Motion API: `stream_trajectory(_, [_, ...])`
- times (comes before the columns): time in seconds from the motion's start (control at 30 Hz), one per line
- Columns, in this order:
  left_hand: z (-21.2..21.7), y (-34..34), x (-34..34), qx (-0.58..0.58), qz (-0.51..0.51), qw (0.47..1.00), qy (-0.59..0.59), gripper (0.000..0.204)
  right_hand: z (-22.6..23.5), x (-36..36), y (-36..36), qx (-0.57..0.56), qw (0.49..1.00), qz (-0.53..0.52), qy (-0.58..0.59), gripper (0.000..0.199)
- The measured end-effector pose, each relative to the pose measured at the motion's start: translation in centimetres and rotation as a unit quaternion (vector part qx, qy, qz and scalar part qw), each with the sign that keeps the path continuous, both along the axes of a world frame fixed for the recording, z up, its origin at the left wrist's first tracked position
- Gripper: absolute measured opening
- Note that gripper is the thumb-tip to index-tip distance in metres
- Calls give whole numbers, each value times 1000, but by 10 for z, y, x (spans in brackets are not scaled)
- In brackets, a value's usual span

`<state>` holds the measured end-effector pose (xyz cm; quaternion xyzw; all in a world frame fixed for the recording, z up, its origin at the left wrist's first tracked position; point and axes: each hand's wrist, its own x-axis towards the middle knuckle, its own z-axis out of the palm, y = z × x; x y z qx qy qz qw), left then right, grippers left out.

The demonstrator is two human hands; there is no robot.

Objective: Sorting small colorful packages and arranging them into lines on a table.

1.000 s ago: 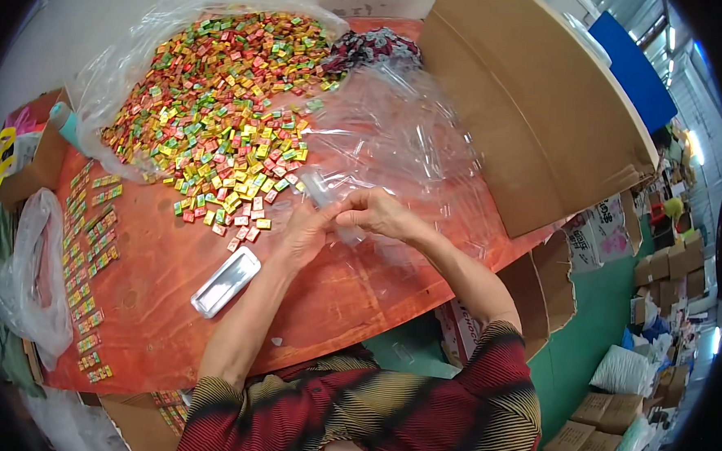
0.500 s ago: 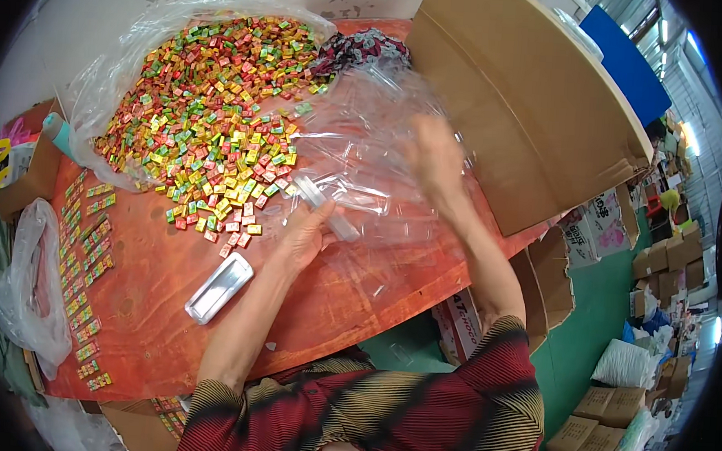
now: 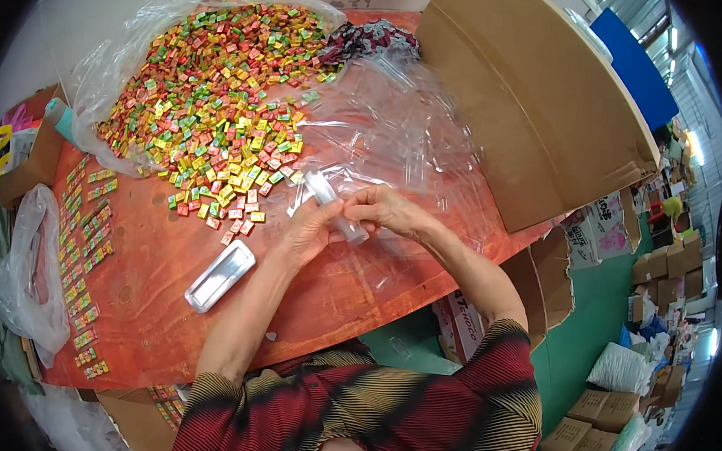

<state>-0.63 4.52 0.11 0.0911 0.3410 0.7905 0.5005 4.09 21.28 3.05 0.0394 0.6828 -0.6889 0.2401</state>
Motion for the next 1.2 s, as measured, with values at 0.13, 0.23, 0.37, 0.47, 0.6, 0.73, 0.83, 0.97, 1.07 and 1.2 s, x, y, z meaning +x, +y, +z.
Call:
stream_trajectory(0.13, [-3,-4,-5,-57,75,995,14,31,15,-1,30,579,736,-93,338,13])
stream_trajectory(0.23, [-5,-2,-2,-48,57,997,-15,28,43,-11,58,716,562,-221,351,15])
stream_trajectory(0.37, [-1,9,2,-44,103,993,27,39,-13,-3,23,440,797,-211,355,21])
stream_trajectory(0.47, [3,4,5,-46,114,990,76,39,12,8,-19,366,903,22,223,21])
stream_trajectory(0.6, [2,1,5,-37,81,996,27,39,0,6,-8,100,987,-35,118,21])
stream_trajectory(0.73, [-1,3,5,-28,51,998,35,37,12,7,-1,14,1000,-6,-4,16])
stream_trajectory(0.83, [-9,1,0,-71,70,995,15,33,14,6,14,388,857,-53,334,12])
stream_trajectory(0.97, [-10,-2,-1,-64,59,996,-20,32,55,-12,34,623,595,-273,428,12])
stream_trajectory(1.07, [-8,3,1,-40,111,993,10,40,44,-4,3,577,714,-181,352,23])
stream_trajectory(1.2, [1,6,6,-58,116,989,66,43,8,8,-19,276,941,-22,195,25])
